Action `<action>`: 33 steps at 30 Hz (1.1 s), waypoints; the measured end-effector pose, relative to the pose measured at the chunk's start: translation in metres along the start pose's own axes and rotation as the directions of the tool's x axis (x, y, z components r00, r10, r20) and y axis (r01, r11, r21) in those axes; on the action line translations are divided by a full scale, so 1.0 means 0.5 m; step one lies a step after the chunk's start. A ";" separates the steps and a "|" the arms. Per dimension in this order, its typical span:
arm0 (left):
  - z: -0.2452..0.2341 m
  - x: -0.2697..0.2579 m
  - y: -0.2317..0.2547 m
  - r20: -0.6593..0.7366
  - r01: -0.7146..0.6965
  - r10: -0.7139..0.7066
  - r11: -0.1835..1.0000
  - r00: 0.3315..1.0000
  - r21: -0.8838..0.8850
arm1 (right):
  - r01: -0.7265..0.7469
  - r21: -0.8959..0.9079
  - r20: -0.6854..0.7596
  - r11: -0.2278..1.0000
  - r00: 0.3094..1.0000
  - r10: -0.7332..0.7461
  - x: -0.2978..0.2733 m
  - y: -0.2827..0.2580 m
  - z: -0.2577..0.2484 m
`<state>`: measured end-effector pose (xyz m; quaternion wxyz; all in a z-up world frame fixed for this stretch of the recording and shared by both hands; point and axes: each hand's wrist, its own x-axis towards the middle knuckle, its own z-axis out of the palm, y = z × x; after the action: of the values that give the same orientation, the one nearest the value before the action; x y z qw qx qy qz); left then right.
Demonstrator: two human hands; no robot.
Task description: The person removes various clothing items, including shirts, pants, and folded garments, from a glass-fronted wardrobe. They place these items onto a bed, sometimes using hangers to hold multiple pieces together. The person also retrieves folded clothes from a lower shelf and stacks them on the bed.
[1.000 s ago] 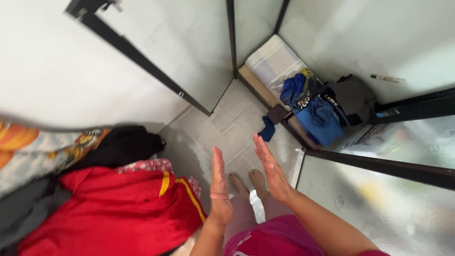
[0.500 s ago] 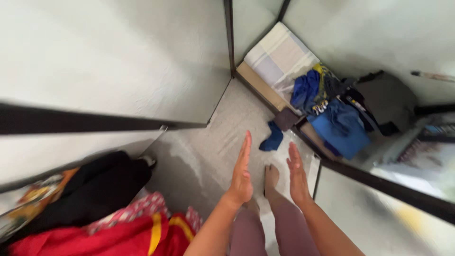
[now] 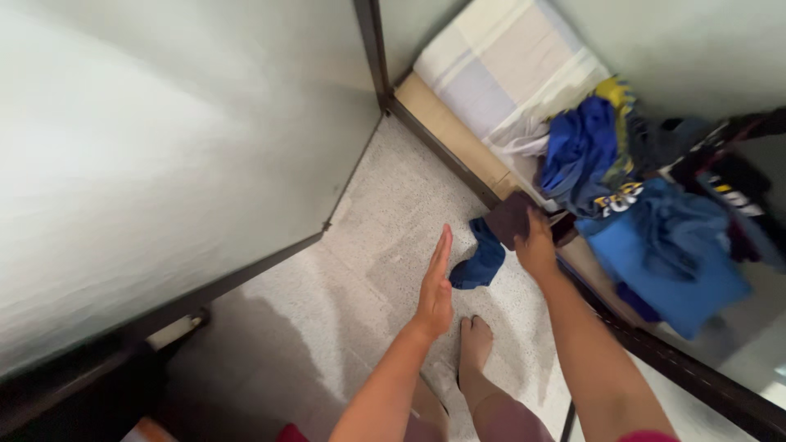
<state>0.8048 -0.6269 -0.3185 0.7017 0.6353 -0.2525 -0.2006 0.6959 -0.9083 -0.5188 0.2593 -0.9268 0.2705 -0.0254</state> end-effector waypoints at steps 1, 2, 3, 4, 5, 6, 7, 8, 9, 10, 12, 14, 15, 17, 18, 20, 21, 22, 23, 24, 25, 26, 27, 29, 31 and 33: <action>0.006 0.010 -0.027 0.011 0.004 -0.004 1.000 1.000 0.004 | -0.011 -0.080 0.030 0.997 0.999 0.014 0.022 0.025 0.021; 0.012 0.023 -0.050 0.011 -0.027 0.027 1.000 1.000 0.002 | -0.019 -0.159 0.060 0.987 0.998 0.029 0.047 0.046 0.037; 0.015 0.041 -0.068 0.011 -0.060 0.060 0.998 0.998 0.001 | -0.024 -0.236 0.088 0.971 0.995 0.046 0.067 0.058 0.047; 0.019 0.059 -0.079 0.011 -0.093 0.093 0.996 0.996 -0.001 | -0.083 -0.323 0.148 0.943 0.979 0.137 0.078 0.057 0.048; 0.021 0.078 -0.086 0.011 -0.125 0.125 0.992 0.992 -0.007 | -0.130 -0.405 0.196 0.905 0.954 0.225 0.095 0.049 0.051; 0.025 0.095 -0.087 0.011 -0.156 0.156 0.988 0.988 -0.013 | -0.168 -0.487 0.235 0.857 0.920 0.314 0.105 0.041 0.053; 0.029 0.112 -0.087 0.008 -0.187 0.187 0.982 0.982 -0.021 | -0.181 -0.488 0.208 0.854 0.926 0.315 0.111 0.037 0.053; 0.030 0.133 -0.088 0.008 -0.211 0.211 0.977 0.977 -0.026 | -0.193 -0.490 0.181 0.850 0.932 0.316 0.115 0.035 0.054; 0.033 0.152 -0.090 0.009 -0.234 0.234 0.972 0.972 -0.033 | -0.207 -0.491 0.154 0.846 0.936 0.318 0.115 0.037 0.056; 0.034 0.165 -0.090 0.009 -0.256 0.256 0.966 0.967 -0.040 | -0.216 -0.499 0.161 0.839 0.928 0.335 0.115 0.040 0.058; 0.033 0.186 -0.088 0.019 -0.243 0.243 0.969 0.970 -0.036 | -0.231 -0.514 0.170 0.826 0.916 0.362 0.122 0.046 0.065; 0.037 0.197 -0.085 0.028 -0.242 0.243 0.969 0.970 -0.038 | -0.322 -0.125 0.189 0.939 0.921 0.341 0.082 0.051 0.078; 0.039 0.206 -0.083 0.030 -0.256 0.257 0.966 0.966 -0.040 | -0.187 -0.181 0.176 0.966 0.960 0.219 0.065 0.047 0.101; 0.043 0.222 -0.081 0.041 -0.273 0.274 0.961 0.961 -0.042 | -0.088 -0.174 0.235 0.981 0.964 0.128 0.017 0.035 0.157; 0.044 0.228 -0.081 0.048 -0.276 0.278 0.960 0.959 -0.042 | -0.129 -0.111 0.302 0.985 0.940 0.157 -0.008 0.027 0.188; 0.057 0.238 -0.079 0.068 -0.281 0.285 0.958 0.956 -0.061 | -0.111 -0.178 0.380 0.978 0.909 0.172 -0.056 0.021 0.243; 0.061 0.247 -0.078 0.073 -0.289 0.294 0.955 0.953 -0.066 | -0.134 -0.191 0.319 0.972 0.928 0.191 -0.067 0.031 0.261; 0.064 0.255 -0.077 0.078 -0.297 0.302 0.952 0.950 -0.071 | -0.158 -0.202 0.256 0.967 0.944 0.208 -0.078 0.041 0.285; 0.067 0.262 -0.078 0.079 -0.301 0.305 0.952 0.949 -0.062 | -0.187 -0.211 0.193 0.960 0.954 0.228 -0.088 0.044 0.299; 0.070 0.270 -0.079 0.080 -0.304 0.308 0.951 0.948 -0.053 | -0.249 -0.174 0.192 0.953 0.940 0.281 -0.089 0.046 0.313; 0.074 0.275 -0.081 0.081 -0.305 0.308 0.951 0.948 -0.048 | -0.313 -0.141 0.195 0.939 0.921 0.336 -0.091 0.049 0.321; 0.076 0.282 -0.085 0.090 -0.294 0.297 0.955 0.951 -0.045 | -0.375 -0.108 0.200 0.921 0.899 0.390 -0.091 0.054 0.319; 0.075 0.289 -0.089 0.098 -0.282 0.285 0.959 0.954 -0.039 | -0.327 -0.044 0.168 0.944 0.929 0.330 -0.090 0.054 0.311; 0.082 0.305 -0.100 0.111 -0.248 0.251 0.968 0.962 -0.035 | -0.217 0.079 0.094 0.973 0.973 0.209 -0.092 0.026 0.275; 0.089 0.329 -0.119 0.113 -0.210 0.213 0.977 0.970 -0.037 | -0.196 0.235 0.069 0.952 0.980 0.185 -0.102 -0.028 0.160; 0.098 0.354 -0.149 0.124 -0.218 0.220 0.975 0.968 -0.033 | 0.029 0.321 -0.138 0.946 0.990 0.016 -0.092 -0.092 0.011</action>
<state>0.9180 -0.7806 -0.3715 0.7081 0.5829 -0.3632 -0.1642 0.6804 -0.8488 -0.4967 0.3879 -0.8687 0.2772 -0.1345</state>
